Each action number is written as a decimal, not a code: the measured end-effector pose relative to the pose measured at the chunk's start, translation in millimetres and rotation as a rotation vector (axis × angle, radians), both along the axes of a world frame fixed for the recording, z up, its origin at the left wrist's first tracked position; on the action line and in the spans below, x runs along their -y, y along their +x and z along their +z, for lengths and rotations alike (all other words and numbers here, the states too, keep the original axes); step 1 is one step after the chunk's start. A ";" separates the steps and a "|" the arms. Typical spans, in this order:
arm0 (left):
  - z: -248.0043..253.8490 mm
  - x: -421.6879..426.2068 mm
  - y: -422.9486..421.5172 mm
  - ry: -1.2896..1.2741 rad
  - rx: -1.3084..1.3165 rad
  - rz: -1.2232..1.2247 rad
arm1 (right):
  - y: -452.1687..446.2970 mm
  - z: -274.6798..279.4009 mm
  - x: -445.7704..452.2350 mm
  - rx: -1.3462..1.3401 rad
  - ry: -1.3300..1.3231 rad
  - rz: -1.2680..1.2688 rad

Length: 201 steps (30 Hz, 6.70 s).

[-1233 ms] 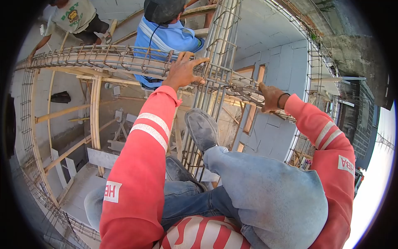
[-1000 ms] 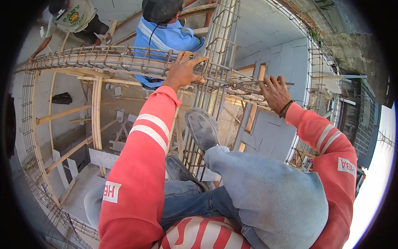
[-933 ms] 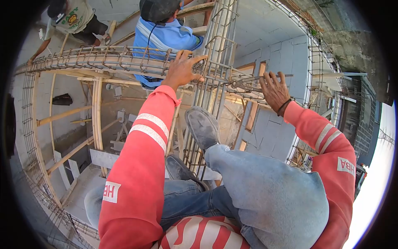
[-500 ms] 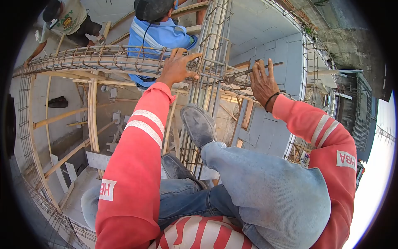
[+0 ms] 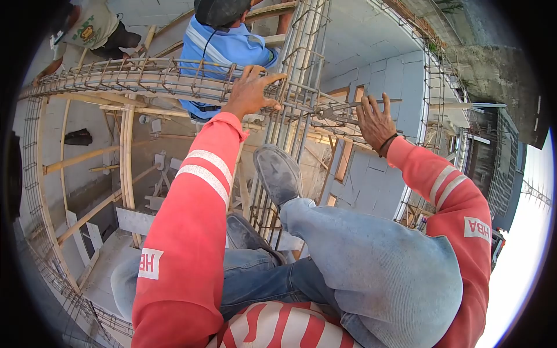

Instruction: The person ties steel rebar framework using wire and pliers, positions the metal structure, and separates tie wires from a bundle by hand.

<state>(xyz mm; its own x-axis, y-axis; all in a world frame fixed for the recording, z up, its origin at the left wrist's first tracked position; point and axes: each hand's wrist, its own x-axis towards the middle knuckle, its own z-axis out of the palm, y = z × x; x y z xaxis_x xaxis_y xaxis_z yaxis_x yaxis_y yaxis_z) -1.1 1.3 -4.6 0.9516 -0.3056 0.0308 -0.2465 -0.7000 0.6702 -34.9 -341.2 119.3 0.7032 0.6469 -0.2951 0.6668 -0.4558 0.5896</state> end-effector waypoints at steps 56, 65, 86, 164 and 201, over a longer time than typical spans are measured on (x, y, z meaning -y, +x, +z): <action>1.4 0.6 -5.1 0.043 0.025 0.017 | 3.0 47.8 -28.9 -0.362 0.015 -0.518; 3.6 0.2 -3.1 0.034 -0.026 0.037 | 57.7 51.3 -46.9 -0.991 0.029 -1.461; 5.1 1.8 -2.2 -0.020 -0.066 0.031 | 17.1 61.7 -44.5 0.066 -0.169 0.236; 109.9 -207.6 -98.7 -0.520 0.247 1.028 | -56.1 -9.1 -177.6 -1.736 1.717 -1.801; 46.4 -86.1 31.5 -0.040 0.005 0.616 | -56.3 -11.6 -149.4 -1.642 1.777 -1.895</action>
<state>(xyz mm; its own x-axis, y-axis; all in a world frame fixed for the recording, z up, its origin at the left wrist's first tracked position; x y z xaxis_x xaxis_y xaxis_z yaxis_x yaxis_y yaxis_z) 30.4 87.4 41.9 0.9527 0.3016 0.0360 0.1916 -0.6889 0.6991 -91.1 -191.8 107.7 0.3941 0.3335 -0.8564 -0.9188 0.1668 -0.3578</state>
